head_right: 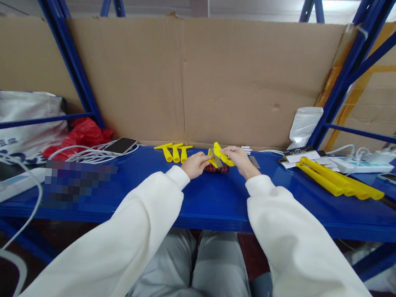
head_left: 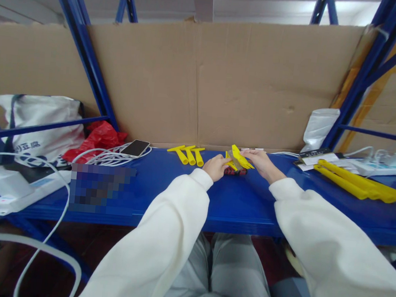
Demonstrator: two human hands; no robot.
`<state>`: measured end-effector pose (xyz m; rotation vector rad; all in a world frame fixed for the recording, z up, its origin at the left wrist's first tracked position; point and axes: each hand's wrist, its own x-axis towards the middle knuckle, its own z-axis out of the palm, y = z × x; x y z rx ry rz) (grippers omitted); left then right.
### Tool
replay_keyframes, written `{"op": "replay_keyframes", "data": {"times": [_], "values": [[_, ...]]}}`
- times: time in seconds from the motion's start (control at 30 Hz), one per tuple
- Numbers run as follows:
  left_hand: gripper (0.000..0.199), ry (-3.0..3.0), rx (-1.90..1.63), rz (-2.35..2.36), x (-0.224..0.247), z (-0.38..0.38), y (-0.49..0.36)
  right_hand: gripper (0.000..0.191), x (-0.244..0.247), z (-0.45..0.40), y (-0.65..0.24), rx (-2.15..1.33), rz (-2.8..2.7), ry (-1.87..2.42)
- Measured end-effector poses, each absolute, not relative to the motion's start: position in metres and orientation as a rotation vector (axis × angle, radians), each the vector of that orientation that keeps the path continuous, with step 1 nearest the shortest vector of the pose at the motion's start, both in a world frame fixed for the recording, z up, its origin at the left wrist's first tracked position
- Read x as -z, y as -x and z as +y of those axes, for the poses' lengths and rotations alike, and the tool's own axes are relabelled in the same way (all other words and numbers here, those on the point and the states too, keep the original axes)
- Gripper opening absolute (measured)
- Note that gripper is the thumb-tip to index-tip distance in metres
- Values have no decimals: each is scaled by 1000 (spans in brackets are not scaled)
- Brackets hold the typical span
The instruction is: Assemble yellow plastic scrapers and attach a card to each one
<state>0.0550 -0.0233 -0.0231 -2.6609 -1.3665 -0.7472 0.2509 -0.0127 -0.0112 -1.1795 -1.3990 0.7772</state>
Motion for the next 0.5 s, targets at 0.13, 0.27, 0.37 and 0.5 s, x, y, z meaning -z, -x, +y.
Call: {"op": "replay_keyframes", "data": {"times": [0.13,0.27,0.37,0.5], "values": [[39,2642,758,-1390,23,-23,-56,15,13,-13,-249,-775,-1396,1179],[44,2663,820,-1389,23,-22,-57,13,13,-15,-245,-748,-1422,1171],[50,2703,916,-1354,25,-20,-57,11,13,-16,-241,-726,-1431,1148],[53,2741,1022,-1323,25,-19,-57,13,14,-17,-238,-691,-1477,1120]]}}
